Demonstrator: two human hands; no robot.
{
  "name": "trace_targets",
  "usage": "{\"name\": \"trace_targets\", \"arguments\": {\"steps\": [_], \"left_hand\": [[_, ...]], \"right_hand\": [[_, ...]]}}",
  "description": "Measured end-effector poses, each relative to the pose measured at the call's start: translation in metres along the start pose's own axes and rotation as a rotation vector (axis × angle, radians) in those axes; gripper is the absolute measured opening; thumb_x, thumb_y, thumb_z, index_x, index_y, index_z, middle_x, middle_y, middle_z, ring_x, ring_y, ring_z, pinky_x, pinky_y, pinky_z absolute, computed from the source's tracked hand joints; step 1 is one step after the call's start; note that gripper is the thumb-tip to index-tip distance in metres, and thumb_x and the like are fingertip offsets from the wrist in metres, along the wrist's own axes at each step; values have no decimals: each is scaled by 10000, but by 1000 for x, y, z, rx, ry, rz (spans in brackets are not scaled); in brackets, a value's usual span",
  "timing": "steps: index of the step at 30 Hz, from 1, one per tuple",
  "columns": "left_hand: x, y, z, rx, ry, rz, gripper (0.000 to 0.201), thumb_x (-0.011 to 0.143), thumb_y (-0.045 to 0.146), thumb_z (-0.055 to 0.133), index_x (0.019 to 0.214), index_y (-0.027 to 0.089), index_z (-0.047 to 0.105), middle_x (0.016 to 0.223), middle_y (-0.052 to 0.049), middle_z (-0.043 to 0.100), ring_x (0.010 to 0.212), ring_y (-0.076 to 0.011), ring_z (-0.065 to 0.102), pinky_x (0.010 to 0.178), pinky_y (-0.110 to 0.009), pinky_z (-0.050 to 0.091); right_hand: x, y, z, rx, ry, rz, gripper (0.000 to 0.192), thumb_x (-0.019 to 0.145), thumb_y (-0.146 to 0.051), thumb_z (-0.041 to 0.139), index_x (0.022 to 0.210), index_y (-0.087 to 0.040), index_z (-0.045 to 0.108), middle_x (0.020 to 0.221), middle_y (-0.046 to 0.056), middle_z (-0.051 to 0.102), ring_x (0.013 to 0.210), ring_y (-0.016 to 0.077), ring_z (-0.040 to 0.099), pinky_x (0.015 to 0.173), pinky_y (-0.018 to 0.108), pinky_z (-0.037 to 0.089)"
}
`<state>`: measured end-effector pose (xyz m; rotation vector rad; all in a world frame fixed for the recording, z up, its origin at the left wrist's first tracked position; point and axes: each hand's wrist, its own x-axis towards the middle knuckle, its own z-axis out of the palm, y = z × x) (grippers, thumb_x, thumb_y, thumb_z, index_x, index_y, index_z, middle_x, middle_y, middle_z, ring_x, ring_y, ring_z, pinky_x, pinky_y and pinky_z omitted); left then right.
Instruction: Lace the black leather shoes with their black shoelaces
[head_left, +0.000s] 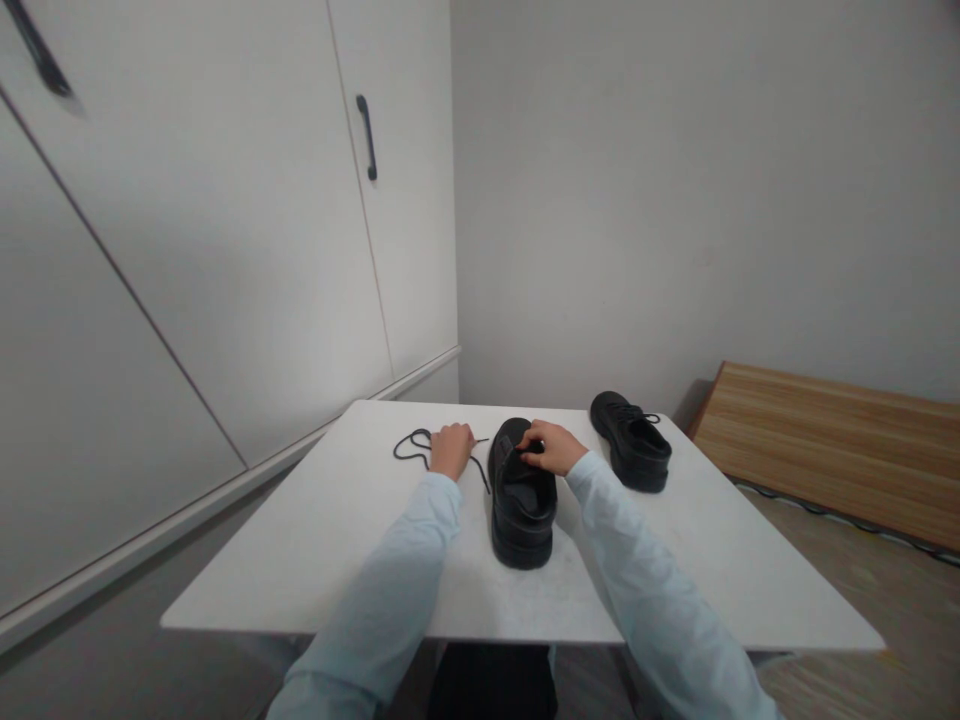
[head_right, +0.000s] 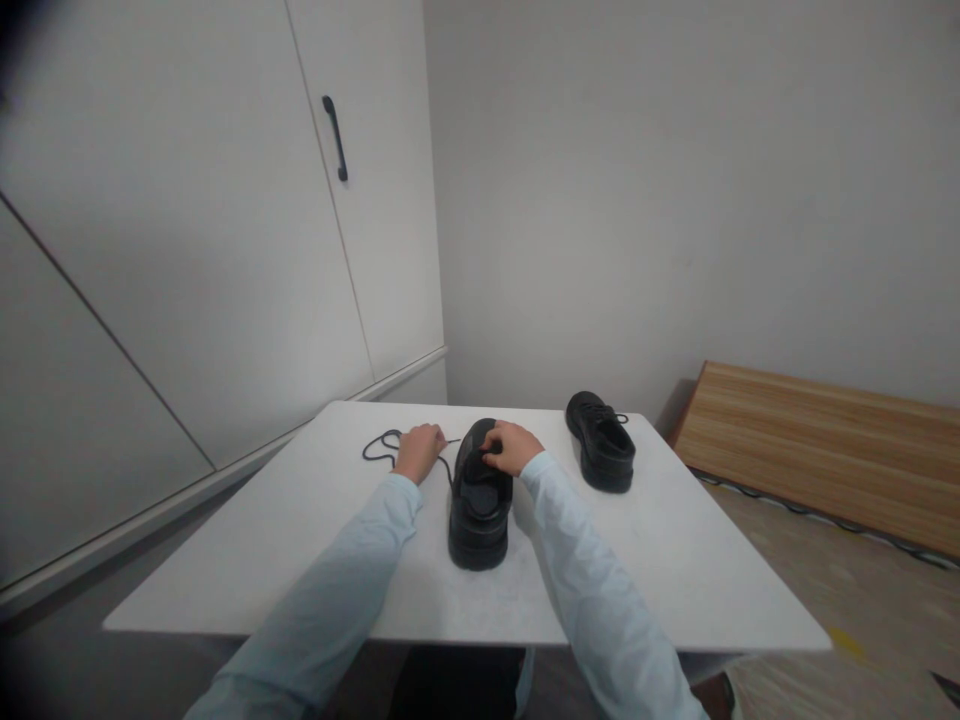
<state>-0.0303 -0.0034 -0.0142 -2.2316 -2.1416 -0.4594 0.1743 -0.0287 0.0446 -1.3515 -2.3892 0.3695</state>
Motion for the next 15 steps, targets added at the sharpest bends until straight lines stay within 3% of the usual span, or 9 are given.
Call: {"name": "trace_targets", "arguments": {"steps": [3,7,11,15], "left_hand": [[0,2,-7,-58,1,1,187,874,268,482,970,163,603,1034,-132,645,1021,-254,571,844,-366,395],[0,1,-21,-351,-22,80,165,850,228,509,962,186,624,925,-68,696,925,-187,617,846,-296,423],[-1,-4,-34,-544,-13,219,200,827,238,510,907,180,683,935,-53,718,905,-172,633,862,-270,437],[-2,-5,-40,-666,-79,307,268,811,340,514,876,164,705,913,-54,723,866,-170,637,822,-262,465]], "right_hand": [[0,-5,-1,-72,19,25,93,748,-268,640,715,-204,700,825,30,608,765,167,571,700,274,415],[1,-11,2,-143,62,69,209,799,-305,585,645,-208,689,788,35,610,712,157,559,642,263,389],[1,-11,8,-134,110,57,191,782,-248,597,619,-186,675,770,50,608,747,175,557,685,280,398],[-1,-10,14,-111,166,53,161,772,-213,598,622,-180,647,765,54,595,793,189,551,735,294,404]]}}
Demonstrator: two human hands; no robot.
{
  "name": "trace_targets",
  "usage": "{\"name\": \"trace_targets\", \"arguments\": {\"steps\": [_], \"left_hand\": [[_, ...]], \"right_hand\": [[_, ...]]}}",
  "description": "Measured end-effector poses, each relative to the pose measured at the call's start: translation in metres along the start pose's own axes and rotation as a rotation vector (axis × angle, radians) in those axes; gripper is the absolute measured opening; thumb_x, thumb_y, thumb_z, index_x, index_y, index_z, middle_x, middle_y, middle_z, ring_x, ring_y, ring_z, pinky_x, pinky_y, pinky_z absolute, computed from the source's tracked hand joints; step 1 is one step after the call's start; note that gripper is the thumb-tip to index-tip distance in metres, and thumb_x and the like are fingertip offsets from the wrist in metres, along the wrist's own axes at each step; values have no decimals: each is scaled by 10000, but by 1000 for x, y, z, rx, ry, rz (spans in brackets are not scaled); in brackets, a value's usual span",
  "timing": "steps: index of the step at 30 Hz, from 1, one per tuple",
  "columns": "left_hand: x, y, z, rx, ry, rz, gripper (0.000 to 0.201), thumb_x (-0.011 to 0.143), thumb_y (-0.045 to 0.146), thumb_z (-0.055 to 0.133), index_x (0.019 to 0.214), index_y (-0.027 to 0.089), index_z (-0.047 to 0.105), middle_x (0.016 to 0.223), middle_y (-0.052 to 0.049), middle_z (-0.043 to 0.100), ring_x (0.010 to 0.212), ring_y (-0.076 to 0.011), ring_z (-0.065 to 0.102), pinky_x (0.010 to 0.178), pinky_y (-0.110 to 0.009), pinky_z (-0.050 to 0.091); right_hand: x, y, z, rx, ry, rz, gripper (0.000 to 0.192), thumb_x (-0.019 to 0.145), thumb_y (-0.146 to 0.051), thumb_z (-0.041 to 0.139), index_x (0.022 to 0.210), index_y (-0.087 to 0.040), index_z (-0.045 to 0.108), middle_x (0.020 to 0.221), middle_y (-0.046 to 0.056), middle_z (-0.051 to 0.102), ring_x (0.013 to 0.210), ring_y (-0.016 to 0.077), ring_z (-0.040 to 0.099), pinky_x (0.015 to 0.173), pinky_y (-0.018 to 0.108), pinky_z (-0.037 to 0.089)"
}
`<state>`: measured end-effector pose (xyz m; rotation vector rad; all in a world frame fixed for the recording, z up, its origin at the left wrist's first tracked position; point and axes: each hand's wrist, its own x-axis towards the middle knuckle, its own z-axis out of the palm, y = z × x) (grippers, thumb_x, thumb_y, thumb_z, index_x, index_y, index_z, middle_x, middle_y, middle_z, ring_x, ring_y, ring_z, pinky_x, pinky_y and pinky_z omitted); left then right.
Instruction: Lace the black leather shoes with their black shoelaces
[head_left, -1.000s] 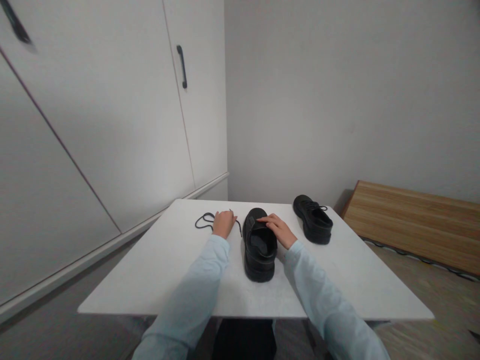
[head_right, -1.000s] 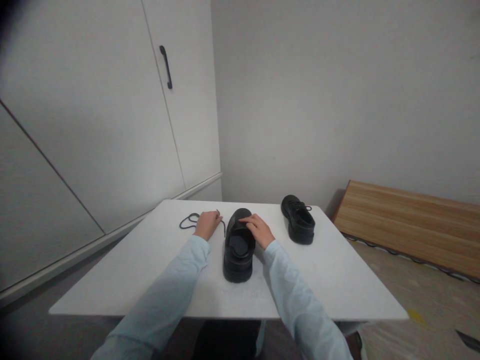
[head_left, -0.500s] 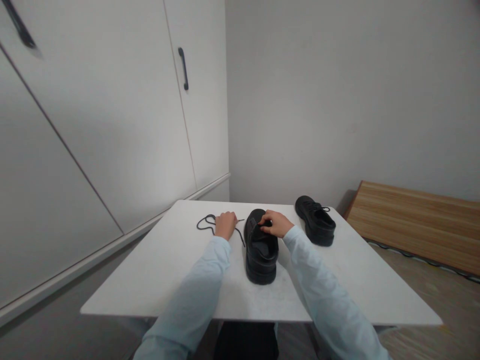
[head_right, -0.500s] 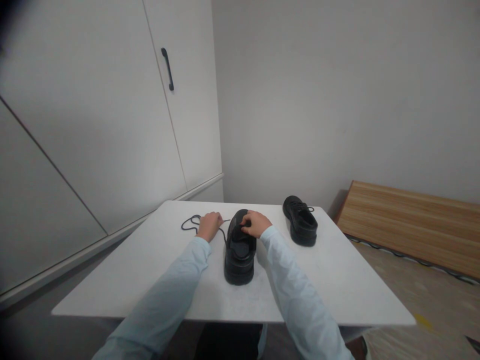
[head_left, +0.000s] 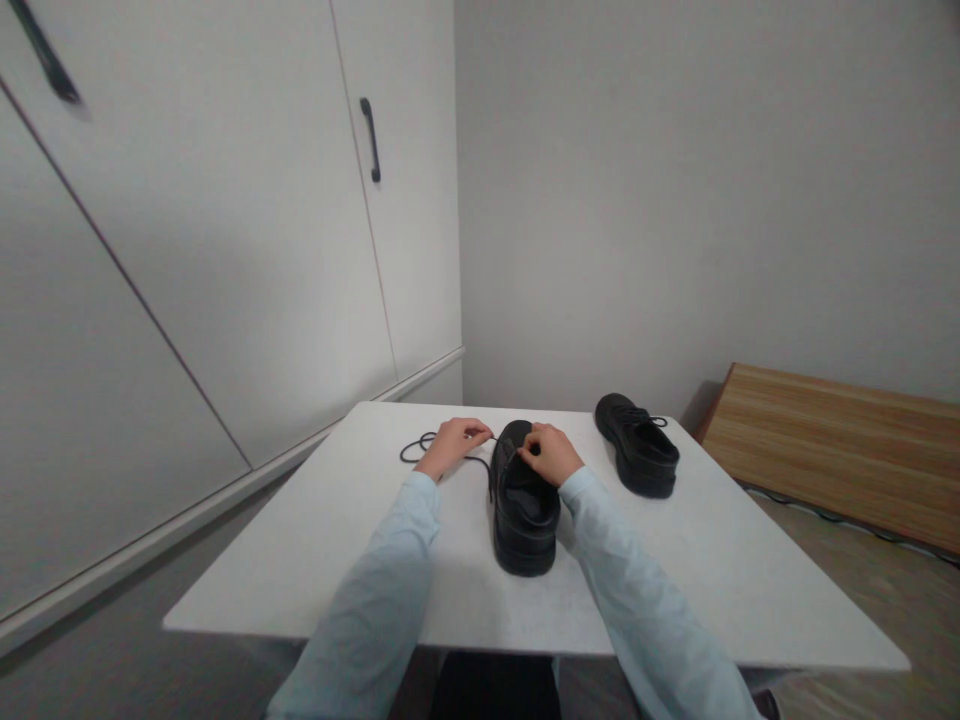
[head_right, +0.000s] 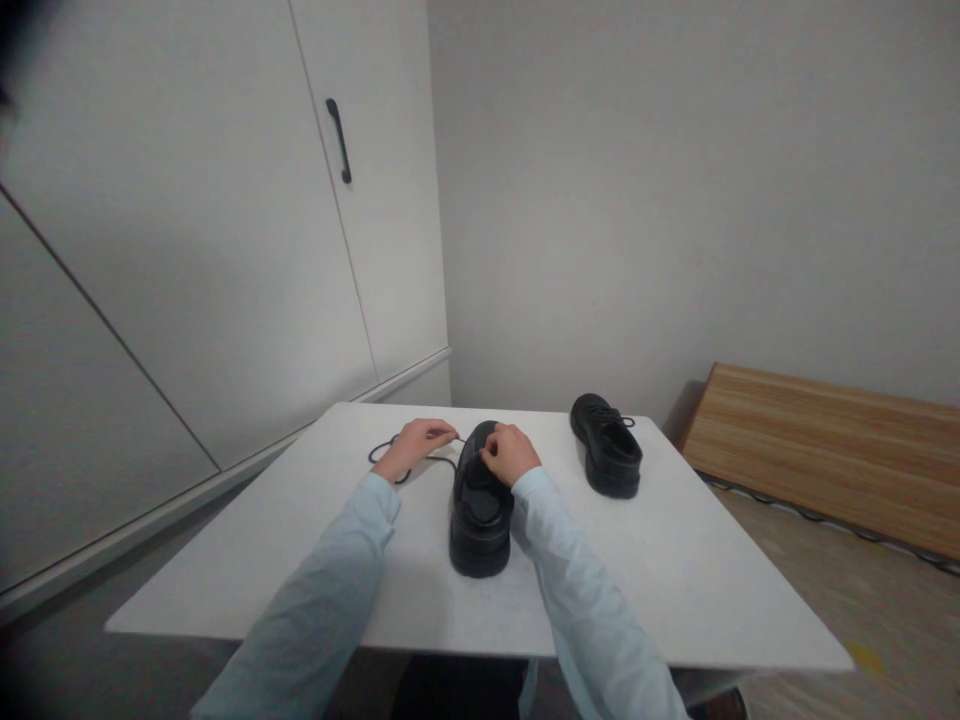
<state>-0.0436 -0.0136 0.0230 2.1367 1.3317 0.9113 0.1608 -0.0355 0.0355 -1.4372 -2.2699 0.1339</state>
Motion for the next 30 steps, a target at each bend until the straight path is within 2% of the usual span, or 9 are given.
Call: {"name": "trace_targets", "arguments": {"steps": [6,11,18,26,30], "left_hand": [[-1,5,-3,-81,-55,-10,287,786,367,532,856,151,708,891,-64,722,856,-175,632,834,-279,474],[-3,4,-5,-107,-77,-17,301,784,372,540,880,143,711,896,-72,723,850,-175,634,826,-279,476],[-4,7,-4,-124,-89,-8,295,765,370,568,849,127,713,871,-74,723,831,-171,640,799,-260,474],[-3,3,3,-110,-17,-34,285,740,369,585,809,124,714,819,-73,724,783,-174,641,748,-261,472],[-2,-3,11,-120,-45,-31,295,720,396,609,781,129,719,759,-63,718,737,-176,633,713,-263,468]], "right_hand": [[-6,-4,2,-20,65,7,35,757,-184,589,756,-196,622,815,46,605,819,189,539,731,290,400],[-8,-6,1,-40,81,9,70,759,-192,596,820,-213,620,841,52,619,828,201,548,721,297,403],[-9,-10,-2,-116,25,4,218,752,-215,625,965,-236,666,944,90,601,879,237,559,734,326,416],[-8,-12,-5,-88,-25,11,219,765,-233,636,964,-247,725,944,98,580,904,249,566,764,338,431],[-8,-15,-8,-178,-53,33,223,809,-282,583,985,-255,717,955,84,610,926,235,579,762,322,443]]}}
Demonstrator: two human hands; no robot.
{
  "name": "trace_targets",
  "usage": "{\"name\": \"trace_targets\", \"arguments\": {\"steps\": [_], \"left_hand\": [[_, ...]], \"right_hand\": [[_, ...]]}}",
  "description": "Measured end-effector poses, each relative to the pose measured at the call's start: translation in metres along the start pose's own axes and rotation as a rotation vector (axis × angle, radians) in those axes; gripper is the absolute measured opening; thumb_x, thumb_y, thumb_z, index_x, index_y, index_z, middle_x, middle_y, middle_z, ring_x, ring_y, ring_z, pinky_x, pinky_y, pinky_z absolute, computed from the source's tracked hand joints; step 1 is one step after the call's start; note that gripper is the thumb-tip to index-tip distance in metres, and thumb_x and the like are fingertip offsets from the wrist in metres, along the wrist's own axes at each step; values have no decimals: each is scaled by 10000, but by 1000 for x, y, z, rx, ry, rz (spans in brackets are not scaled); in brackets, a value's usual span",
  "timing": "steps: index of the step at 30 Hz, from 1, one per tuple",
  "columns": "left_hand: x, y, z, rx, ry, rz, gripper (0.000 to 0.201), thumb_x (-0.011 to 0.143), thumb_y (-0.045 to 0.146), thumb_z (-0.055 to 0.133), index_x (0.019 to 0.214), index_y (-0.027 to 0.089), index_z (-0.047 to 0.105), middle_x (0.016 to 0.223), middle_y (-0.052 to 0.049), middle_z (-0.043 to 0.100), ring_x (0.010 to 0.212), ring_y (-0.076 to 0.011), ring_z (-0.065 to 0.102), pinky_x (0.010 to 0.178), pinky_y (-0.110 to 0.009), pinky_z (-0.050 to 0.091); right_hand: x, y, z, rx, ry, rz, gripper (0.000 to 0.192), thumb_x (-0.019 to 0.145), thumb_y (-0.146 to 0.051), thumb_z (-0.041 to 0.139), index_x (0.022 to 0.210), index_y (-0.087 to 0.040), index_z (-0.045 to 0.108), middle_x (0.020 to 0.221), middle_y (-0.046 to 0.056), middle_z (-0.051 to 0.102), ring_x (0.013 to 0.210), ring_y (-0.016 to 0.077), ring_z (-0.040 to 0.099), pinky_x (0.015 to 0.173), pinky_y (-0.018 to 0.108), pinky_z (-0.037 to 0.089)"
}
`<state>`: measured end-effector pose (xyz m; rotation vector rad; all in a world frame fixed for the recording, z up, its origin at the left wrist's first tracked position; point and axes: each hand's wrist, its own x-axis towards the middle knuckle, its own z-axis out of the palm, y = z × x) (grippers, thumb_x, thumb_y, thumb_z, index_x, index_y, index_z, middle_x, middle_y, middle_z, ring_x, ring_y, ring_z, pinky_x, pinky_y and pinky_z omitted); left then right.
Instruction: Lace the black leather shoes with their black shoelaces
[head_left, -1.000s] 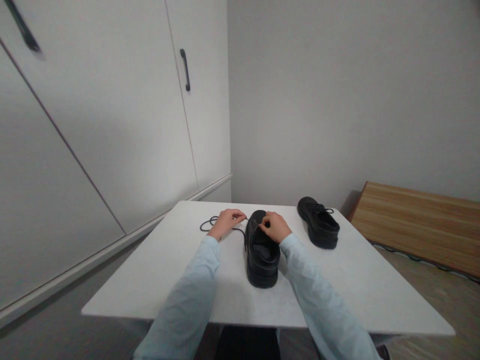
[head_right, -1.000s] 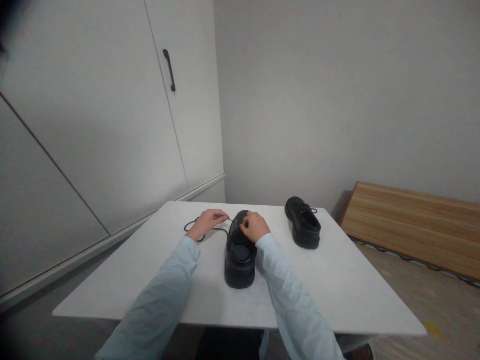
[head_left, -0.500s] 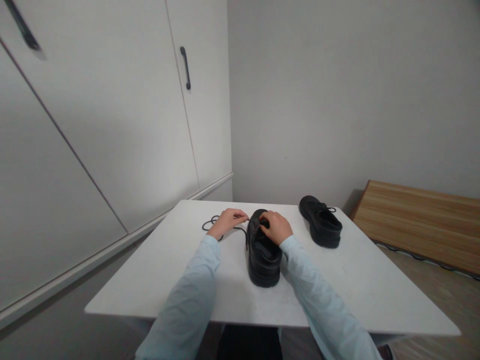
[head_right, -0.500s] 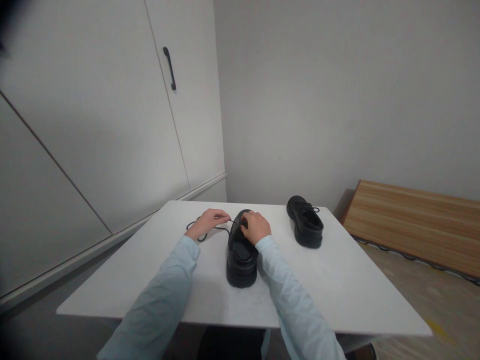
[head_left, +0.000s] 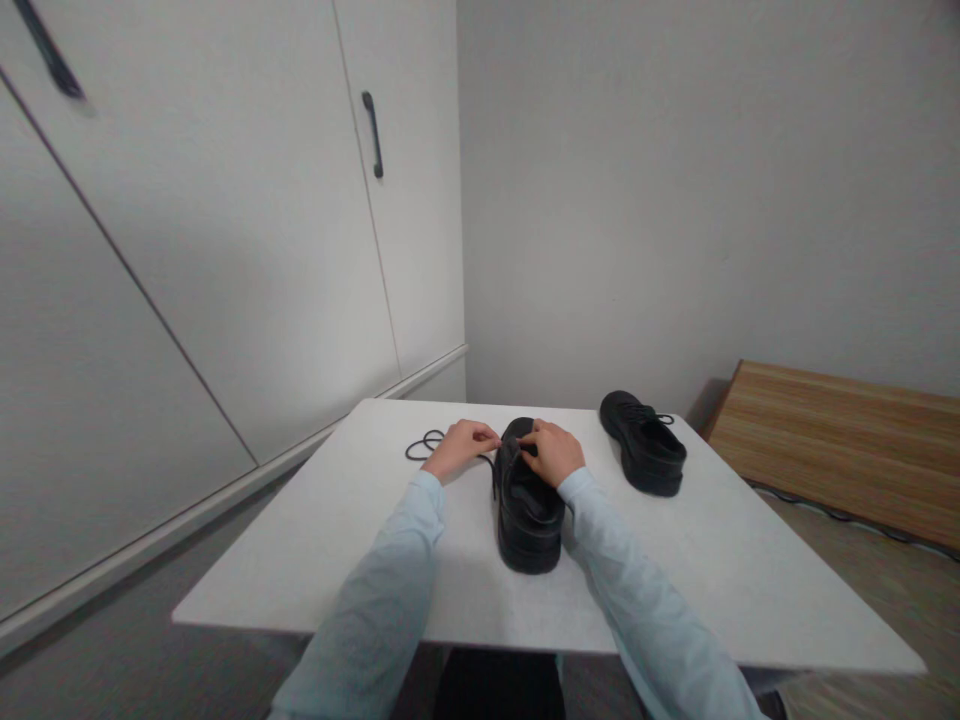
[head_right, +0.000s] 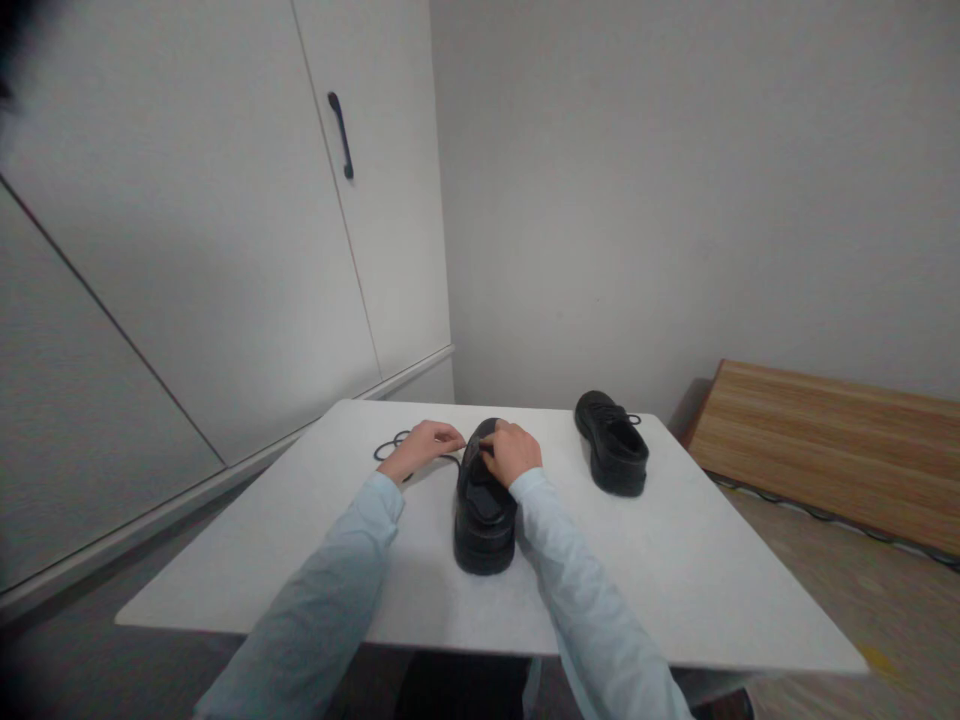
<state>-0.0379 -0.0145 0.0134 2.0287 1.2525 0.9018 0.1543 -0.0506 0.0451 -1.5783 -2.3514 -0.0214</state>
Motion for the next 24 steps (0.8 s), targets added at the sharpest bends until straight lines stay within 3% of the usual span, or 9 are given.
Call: {"name": "trace_targets", "arguments": {"steps": [17,24], "left_hand": [[3,-6,21,-347,96,-50,324,632,422,718,729,120,649,668,-49,664,648,-148,612,644,-256,448],[4,-4,25,-370,107,-63,338,637,444,707,709,117,662,676,-57,669,651,-155,602,668,-275,445]], "right_hand": [[2,-10,-5,-140,14,48,183,851,-306,527,909,-277,698,961,36,661,847,192,635,660,267,425],[2,-9,-1,-146,38,37,187,864,-258,499,871,-266,685,954,30,659,828,183,636,617,254,390]]}}
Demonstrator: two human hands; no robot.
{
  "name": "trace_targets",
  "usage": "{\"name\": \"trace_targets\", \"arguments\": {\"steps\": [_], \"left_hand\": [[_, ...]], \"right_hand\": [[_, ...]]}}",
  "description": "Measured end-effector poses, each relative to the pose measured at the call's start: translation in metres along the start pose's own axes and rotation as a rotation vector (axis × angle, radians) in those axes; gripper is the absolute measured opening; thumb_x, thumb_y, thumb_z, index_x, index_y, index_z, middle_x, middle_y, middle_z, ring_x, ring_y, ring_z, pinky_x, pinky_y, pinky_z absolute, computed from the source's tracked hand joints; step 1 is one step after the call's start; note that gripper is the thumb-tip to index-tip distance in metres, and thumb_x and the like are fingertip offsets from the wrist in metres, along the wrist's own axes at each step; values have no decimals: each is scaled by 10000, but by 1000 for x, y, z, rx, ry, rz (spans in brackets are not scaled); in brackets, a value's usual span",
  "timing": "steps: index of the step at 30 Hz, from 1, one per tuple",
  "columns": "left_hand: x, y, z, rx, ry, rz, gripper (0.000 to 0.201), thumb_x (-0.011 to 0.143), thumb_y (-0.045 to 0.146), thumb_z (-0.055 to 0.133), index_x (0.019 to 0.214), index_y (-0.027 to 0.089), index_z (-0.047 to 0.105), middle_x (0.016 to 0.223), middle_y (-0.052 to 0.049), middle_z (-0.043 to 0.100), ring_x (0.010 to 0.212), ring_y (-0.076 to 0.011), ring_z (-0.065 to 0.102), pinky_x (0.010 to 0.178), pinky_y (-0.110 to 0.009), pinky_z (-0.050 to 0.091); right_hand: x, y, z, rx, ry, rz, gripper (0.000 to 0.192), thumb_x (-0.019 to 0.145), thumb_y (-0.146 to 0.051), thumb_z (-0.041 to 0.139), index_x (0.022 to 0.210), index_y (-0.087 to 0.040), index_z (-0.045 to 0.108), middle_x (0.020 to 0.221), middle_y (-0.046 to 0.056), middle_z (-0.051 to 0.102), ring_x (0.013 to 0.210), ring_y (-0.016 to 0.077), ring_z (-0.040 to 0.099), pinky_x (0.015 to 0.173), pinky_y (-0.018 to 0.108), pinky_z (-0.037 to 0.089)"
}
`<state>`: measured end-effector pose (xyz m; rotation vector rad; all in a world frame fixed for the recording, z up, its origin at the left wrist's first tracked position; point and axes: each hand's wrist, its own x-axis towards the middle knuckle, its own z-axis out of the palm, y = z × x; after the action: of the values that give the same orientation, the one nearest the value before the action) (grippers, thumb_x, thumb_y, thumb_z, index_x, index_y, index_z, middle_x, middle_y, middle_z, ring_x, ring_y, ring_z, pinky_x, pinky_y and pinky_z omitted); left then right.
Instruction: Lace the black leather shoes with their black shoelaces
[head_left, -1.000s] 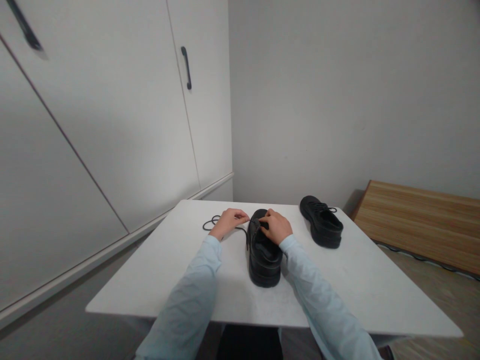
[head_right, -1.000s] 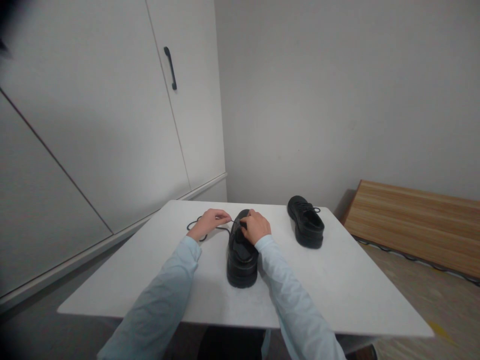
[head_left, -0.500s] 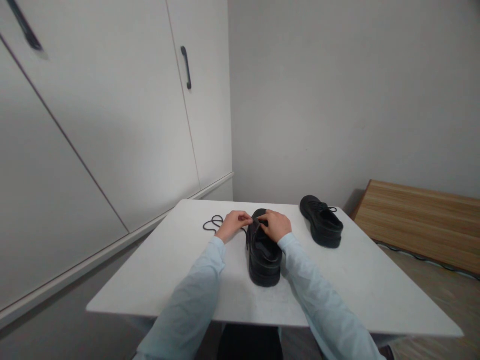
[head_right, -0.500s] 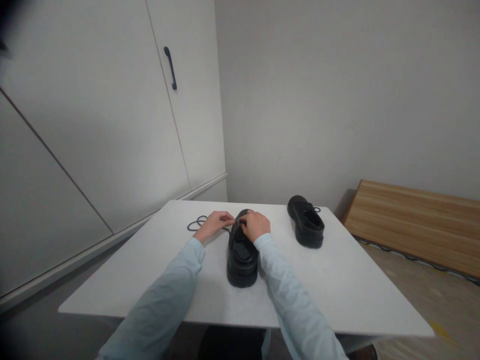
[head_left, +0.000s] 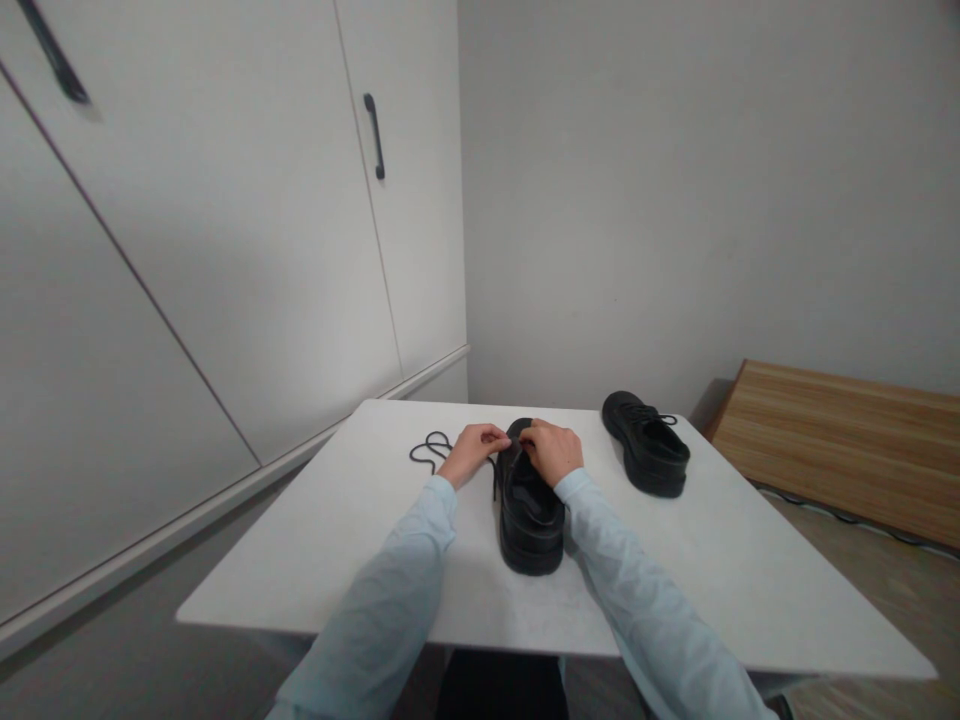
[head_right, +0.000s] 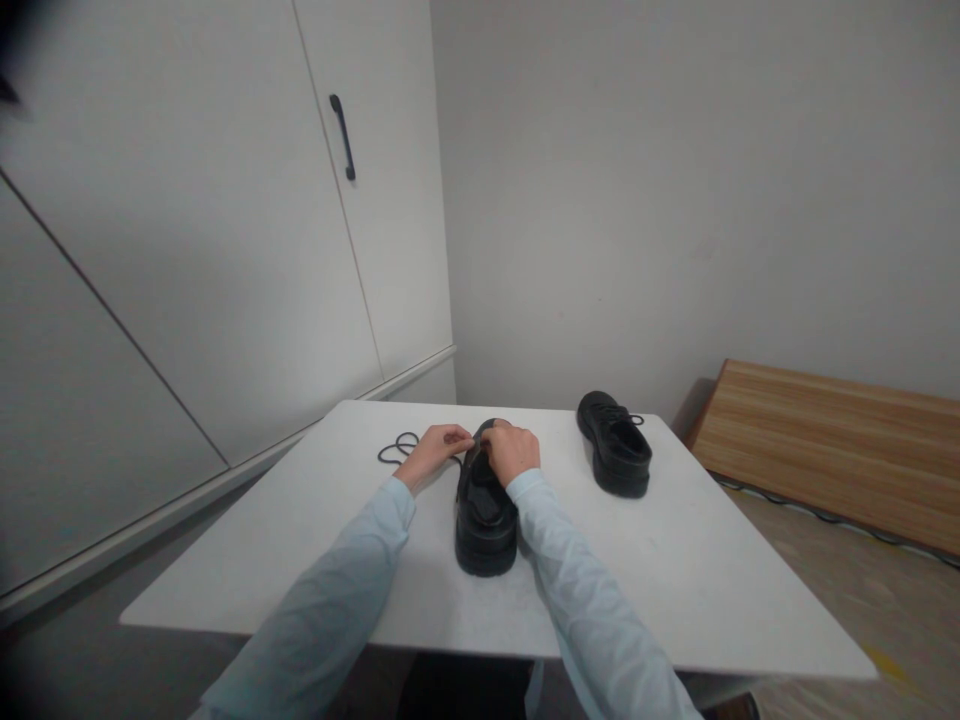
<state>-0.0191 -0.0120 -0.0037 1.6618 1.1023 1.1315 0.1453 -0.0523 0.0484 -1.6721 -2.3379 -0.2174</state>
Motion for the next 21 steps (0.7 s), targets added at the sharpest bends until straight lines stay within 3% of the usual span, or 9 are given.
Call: {"name": "trace_targets", "arguments": {"steps": [7,14,21], "left_hand": [[1,1,3,57,13,61,324,703,444,659,745,123,665,715,-61,677,686,-164,613,709,-284,467],[-4,21,14,52,52,172,323,839,392,514,979,162,692,1065,-96,684,1025,-208,605,924,-325,443],[-7,20,22,144,-4,206,317,856,362,481,952,157,703,1019,-80,701,983,-207,608,913,-312,431]], "right_hand": [[0,-1,4,-11,47,1,179,882,-213,463,892,-244,639,963,24,663,811,177,639,602,257,367],[-4,-3,4,56,123,74,141,892,-231,463,909,-226,603,943,21,674,825,176,633,590,256,345],[-8,-4,3,197,213,137,164,902,-257,447,880,-211,603,911,37,674,803,167,613,626,252,351]]}}
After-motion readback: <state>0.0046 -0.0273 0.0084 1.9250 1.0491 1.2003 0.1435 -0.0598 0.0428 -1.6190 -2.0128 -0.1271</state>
